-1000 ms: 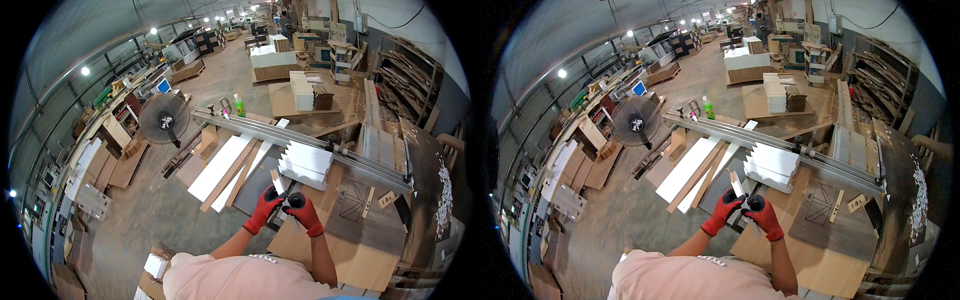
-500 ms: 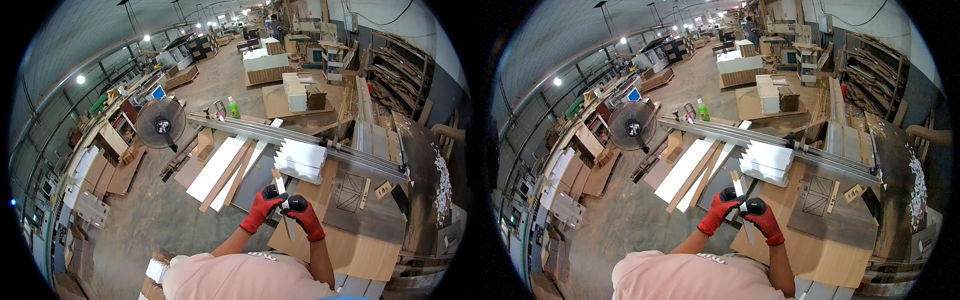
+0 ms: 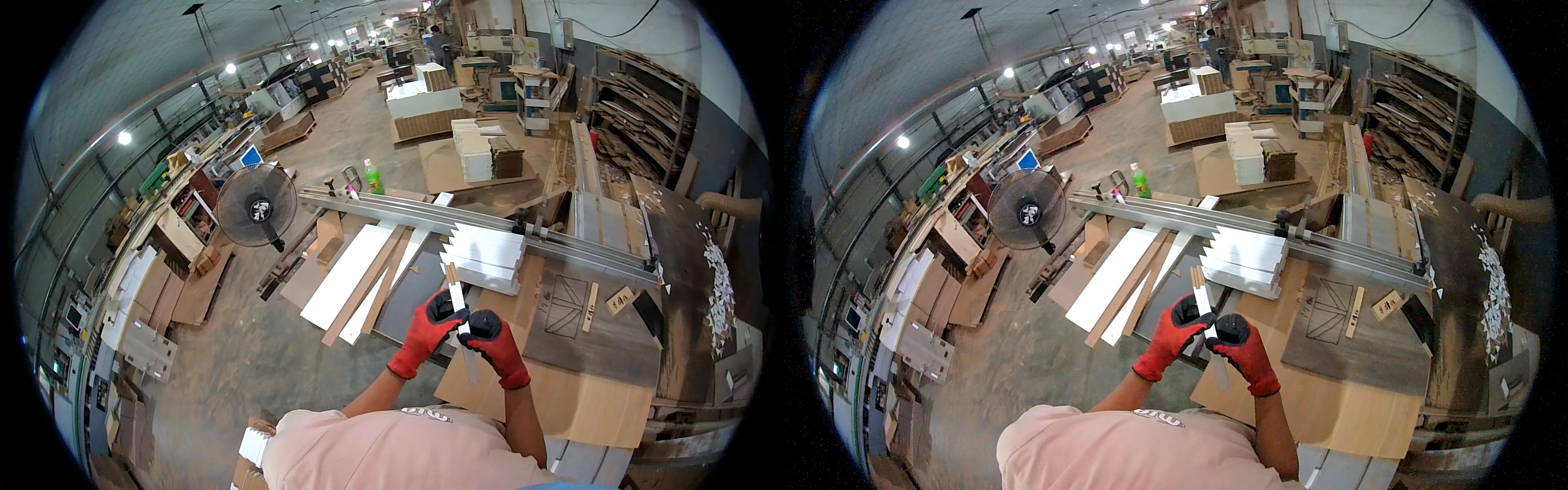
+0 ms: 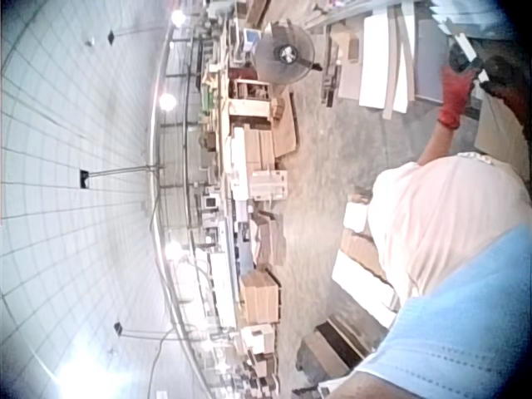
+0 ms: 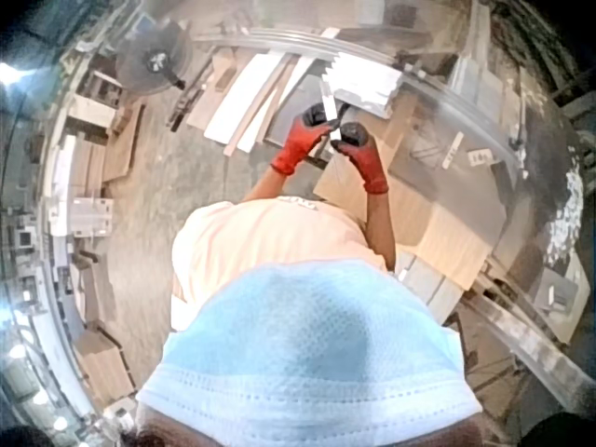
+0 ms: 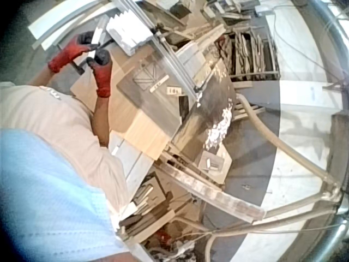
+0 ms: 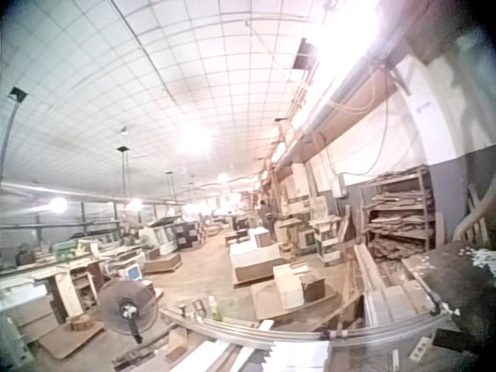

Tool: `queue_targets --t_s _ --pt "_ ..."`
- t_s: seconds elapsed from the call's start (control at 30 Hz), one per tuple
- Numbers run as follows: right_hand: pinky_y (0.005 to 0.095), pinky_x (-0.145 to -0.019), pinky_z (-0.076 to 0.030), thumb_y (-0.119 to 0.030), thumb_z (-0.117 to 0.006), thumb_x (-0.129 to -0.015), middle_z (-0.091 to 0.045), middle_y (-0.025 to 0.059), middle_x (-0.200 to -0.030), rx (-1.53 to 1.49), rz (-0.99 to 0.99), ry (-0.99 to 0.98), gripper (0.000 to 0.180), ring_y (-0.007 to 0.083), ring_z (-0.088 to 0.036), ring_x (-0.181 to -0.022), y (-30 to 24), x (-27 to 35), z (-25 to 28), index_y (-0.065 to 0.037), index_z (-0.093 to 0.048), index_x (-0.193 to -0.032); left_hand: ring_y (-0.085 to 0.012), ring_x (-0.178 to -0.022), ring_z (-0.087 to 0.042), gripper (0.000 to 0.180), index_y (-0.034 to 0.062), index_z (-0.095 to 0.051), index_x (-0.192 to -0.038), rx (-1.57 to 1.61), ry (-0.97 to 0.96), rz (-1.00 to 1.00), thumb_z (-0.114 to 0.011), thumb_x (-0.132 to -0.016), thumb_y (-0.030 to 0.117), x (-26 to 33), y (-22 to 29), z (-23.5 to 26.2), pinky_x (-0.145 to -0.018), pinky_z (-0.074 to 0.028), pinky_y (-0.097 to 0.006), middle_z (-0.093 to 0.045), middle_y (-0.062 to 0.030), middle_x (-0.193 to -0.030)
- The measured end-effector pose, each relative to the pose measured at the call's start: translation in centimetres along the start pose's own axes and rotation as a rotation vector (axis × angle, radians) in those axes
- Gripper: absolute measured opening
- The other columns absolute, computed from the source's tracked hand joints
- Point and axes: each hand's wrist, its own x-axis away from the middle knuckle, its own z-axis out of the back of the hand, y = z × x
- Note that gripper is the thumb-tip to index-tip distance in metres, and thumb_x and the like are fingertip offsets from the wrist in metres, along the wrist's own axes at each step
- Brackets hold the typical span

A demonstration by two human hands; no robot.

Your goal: The person measures several white wood pieces using a caliper and moves them across a workstation in a workshop.

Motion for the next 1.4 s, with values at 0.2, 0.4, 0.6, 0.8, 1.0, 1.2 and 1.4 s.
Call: queue_targets --t_s 0.2,0.4,0.6,0.8,1.0,1.2,1.4 --pt "0.0251 -0.070 -0.050 0.000 -0.079 -0.074 -0.065 -0.0006 -0.087 0.018 -0.035 0.022 0.027 0.0077 -0.060 -0.078 -0.9 0.6 0.2 -0.004 -0.061 -0.094 -0.0086 -0.097 -0.061 0.051 -0.0035 -0.053 -0.133 -0.022 -0.012 -0.026 -0.072 -0.086 0.002 0.0 0.4 -0.6 -0.081 -0.054 -0.026 -0.067 -0.0052 -0.113" --pt "0.0267 -0.075 -0.050 -0.003 -0.082 -0.072 -0.065 -0.0006 -0.090 0.081 -0.013 0.046 0.032 0.0091 -0.060 -0.083 -0.8 0.8 0.5 -0.004 -0.061 -0.095 -0.0058 -0.091 -0.060 0.048 -0.0028 -0.054 -0.132 -0.041 -0.026 -0.040 -0.072 -0.087 0.003 0.2 1.2 -1.4 -0.075 -0.053 -0.024 -0.067 -0.0028 -0.106" --pt "0.0276 -0.077 -0.051 -0.004 -0.083 -0.072 -0.065 0.0000 -0.090 0.097 0.004 0.068 0.034 0.0099 -0.059 -0.084 -0.3 0.8 0.6 -0.004 -0.061 -0.097 -0.0062 -0.092 -0.060 0.050 -0.0023 -0.052 -0.135 -0.070 -0.025 -0.010 -0.071 -0.088 0.003 0.3 1.0 -1.4 -0.075 -0.053 -0.024 -0.066 -0.0024 -0.108" --pt "0.0264 -0.071 -0.050 -0.003 -0.082 -0.073 -0.064 -0.0011 -0.086 0.116 0.024 0.050 0.031 0.0081 -0.059 -0.078 -0.8 1.0 0.4 -0.004 -0.060 -0.094 -0.0085 -0.100 -0.060 0.056 -0.0019 -0.049 -0.138 -0.013 -0.039 -0.008 -0.072 -0.087 0.001 0.3 0.3 -1.2 -0.081 -0.053 -0.025 -0.065 -0.0044 -0.115" --pt "0.0253 -0.068 -0.050 -0.001 -0.078 -0.076 -0.064 -0.0014 -0.085 0.037 0.014 0.030 0.025 0.0074 -0.059 -0.077 -1.5 1.2 0.3 -0.004 -0.060 -0.093 -0.0089 -0.100 -0.060 0.056 -0.0012 -0.050 -0.138 -0.022 -0.064 -0.046 -0.072 -0.087 0.001 0.4 0.9 -1.3 -0.082 -0.053 -0.026 -0.065 -0.0046 -0.116" --pt "0.0250 -0.070 -0.050 0.001 -0.077 -0.076 -0.065 -0.0017 -0.088 -0.032 -0.013 0.018 0.028 0.0078 -0.060 -0.080 -1.4 1.3 0.7 -0.004 -0.063 -0.099 -0.0102 -0.097 -0.063 0.051 -0.0018 -0.055 -0.130 -0.055 -0.022 0.079 -0.075 -0.084 0.002 0.2 1.5 -1.6 -0.084 -0.054 -0.027 -0.068 -0.0045 -0.112" --pt "0.0248 -0.075 -0.051 0.001 -0.076 -0.075 -0.067 -0.0007 -0.098 -0.123 -0.056 -0.015 0.035 0.0081 -0.061 -0.088 -1.1 1.8 1.6 -0.003 -0.064 -0.108 -0.0142 -0.103 -0.065 0.060 -0.0032 -0.053 -0.133 -0.117 -0.022 0.024 -0.077 -0.078 -0.004 0.1 1.5 -1.6 -0.095 -0.052 -0.032 -0.069 -0.0087 -0.115"
